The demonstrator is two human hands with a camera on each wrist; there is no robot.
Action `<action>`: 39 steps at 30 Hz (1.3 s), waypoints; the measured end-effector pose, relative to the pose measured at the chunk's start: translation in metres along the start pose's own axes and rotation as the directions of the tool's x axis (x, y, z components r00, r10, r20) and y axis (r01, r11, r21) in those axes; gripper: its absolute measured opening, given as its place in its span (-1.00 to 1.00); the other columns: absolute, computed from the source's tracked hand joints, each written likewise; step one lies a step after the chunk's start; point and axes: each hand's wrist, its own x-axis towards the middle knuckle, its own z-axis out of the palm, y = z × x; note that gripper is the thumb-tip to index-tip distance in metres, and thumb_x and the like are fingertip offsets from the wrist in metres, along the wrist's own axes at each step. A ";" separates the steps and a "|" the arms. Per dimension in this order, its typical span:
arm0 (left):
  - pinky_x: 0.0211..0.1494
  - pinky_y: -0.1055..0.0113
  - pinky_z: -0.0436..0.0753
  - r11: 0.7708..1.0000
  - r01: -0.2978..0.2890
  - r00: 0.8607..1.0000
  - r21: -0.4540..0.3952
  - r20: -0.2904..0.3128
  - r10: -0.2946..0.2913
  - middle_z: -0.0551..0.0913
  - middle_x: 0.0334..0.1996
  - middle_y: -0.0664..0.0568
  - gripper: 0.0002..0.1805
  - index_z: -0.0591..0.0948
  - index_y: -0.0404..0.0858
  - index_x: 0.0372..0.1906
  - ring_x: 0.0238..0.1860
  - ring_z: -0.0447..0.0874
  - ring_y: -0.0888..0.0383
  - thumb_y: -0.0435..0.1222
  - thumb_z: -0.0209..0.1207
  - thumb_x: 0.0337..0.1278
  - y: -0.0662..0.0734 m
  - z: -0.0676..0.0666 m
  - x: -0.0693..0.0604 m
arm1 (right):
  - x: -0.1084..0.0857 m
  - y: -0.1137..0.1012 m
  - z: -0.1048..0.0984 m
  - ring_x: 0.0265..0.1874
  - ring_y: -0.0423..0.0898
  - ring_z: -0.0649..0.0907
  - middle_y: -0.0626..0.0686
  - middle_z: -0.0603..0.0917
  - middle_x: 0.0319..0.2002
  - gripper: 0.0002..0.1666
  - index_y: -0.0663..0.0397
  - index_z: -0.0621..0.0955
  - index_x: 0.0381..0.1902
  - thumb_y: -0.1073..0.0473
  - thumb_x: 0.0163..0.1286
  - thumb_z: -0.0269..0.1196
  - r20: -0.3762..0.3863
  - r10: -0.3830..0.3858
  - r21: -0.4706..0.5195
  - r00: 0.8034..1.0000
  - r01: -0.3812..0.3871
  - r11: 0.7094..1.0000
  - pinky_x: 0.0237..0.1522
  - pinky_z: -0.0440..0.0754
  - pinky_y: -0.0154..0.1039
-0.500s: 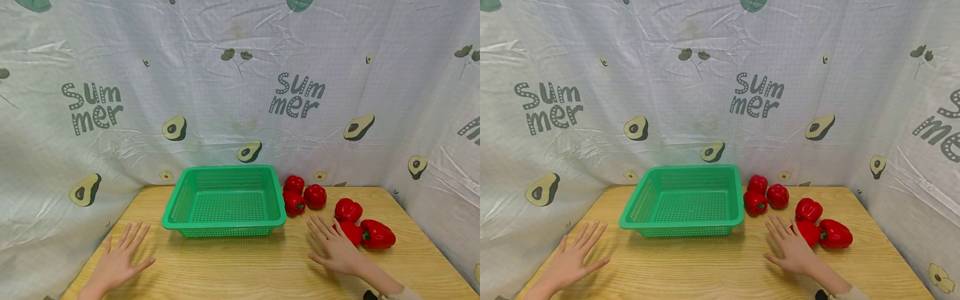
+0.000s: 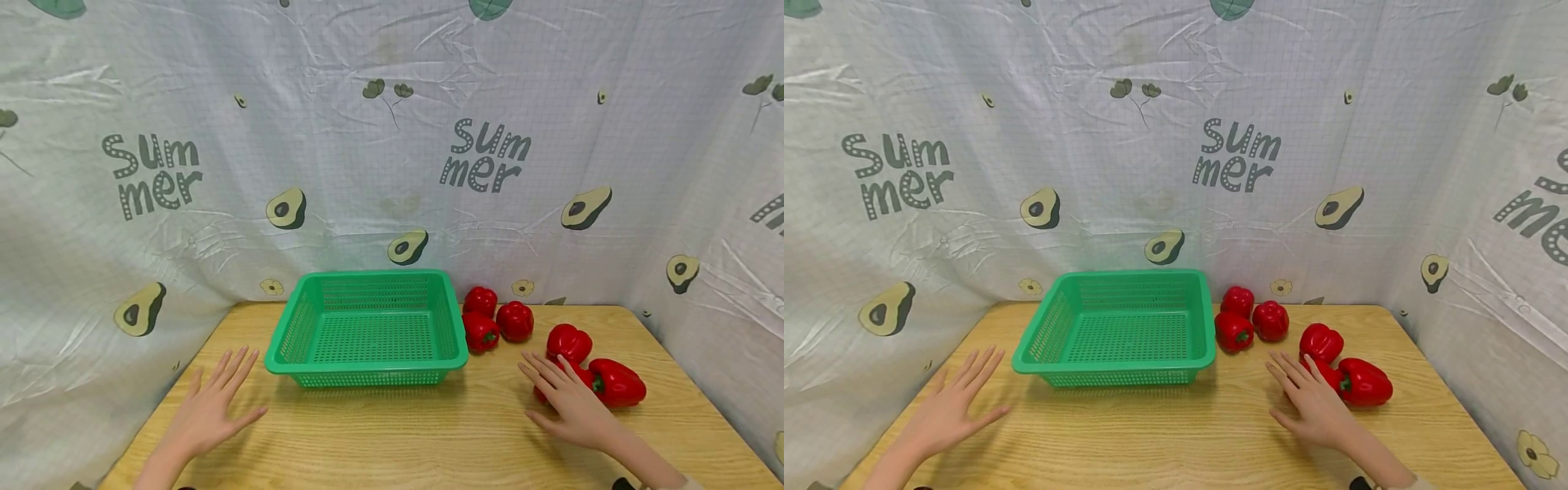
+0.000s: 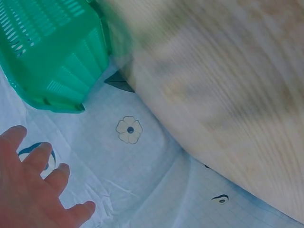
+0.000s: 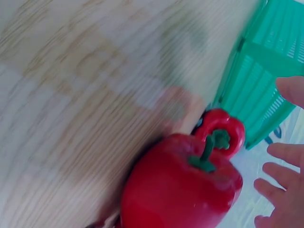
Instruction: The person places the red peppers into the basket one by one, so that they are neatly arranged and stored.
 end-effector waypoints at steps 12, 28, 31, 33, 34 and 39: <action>0.20 -0.27 -0.02 1.000 0.017 0.998 -0.013 0.054 -0.016 0.04 0.39 -0.03 -0.03 -0.09 0.09 0.40 0.37 -0.02 -0.13 0.20 0.11 -0.10 0.003 -0.005 0.020 | -0.008 0.021 -0.010 0.33 -0.24 0.12 0.03 0.36 0.23 -0.07 0.06 0.39 0.20 0.03 -0.21 0.44 -0.058 -0.078 0.013 0.995 0.079 0.997 0.34 -0.34 -0.43; 0.20 -0.29 -0.02 1.000 -0.007 0.997 -0.001 0.078 0.007 0.06 0.38 -0.09 0.05 -0.08 0.01 0.41 0.38 -0.04 -0.11 0.25 0.13 -0.19 0.000 0.001 0.039 | -0.012 0.036 -0.017 0.14 0.02 0.31 0.09 0.40 0.18 -0.12 0.05 0.42 0.16 -0.03 -0.18 0.43 -0.014 -0.015 -0.017 1.000 0.015 1.000 0.30 -0.43 -0.47; 0.22 -0.28 -0.05 1.000 0.006 0.992 -0.005 0.127 -0.006 0.10 0.35 -0.18 0.07 -0.04 -0.08 0.40 0.35 0.00 -0.19 0.26 0.13 -0.21 0.001 0.001 0.042 | -0.012 0.039 -0.017 0.11 0.06 0.32 0.12 0.41 0.16 -0.13 0.03 0.42 0.17 -0.07 -0.16 0.42 0.004 -0.006 -0.028 1.000 0.006 1.000 0.28 -0.47 -0.46; 0.22 -0.28 -0.07 1.000 0.016 0.988 -0.015 0.151 -0.013 0.11 0.34 -0.22 0.09 0.00 -0.17 0.39 0.34 0.00 -0.22 0.26 0.14 -0.22 0.002 0.000 0.043 | -0.012 0.040 -0.016 0.11 0.07 0.33 0.14 0.42 0.14 -0.13 0.01 0.41 0.17 -0.10 -0.15 0.41 0.015 0.002 -0.035 1.000 -0.001 0.999 0.27 -0.49 -0.46; 0.22 -0.28 -0.08 1.000 0.021 0.987 -0.020 0.160 -0.017 0.12 0.33 -0.24 0.09 0.03 -0.22 0.38 0.34 0.00 -0.23 0.26 0.15 -0.23 0.003 0.000 0.044 | -0.012 0.041 -0.015 0.10 0.07 0.34 0.14 0.43 0.13 -0.13 0.00 0.41 0.16 -0.11 -0.15 0.40 0.021 0.005 -0.039 1.000 -0.004 0.999 0.26 -0.50 -0.46; 0.21 -0.28 -0.07 1.000 0.027 0.985 -0.011 0.173 -0.025 0.18 0.30 -0.27 0.09 0.13 -0.36 0.33 0.32 0.03 -0.25 0.26 0.16 -0.26 0.007 0.001 0.046 | -0.014 0.046 -0.013 0.10 0.07 0.34 0.10 0.45 0.10 -0.11 -0.04 0.41 0.16 -0.19 -0.16 0.39 0.060 0.028 -0.053 0.998 -0.024 0.998 0.24 -0.55 -0.45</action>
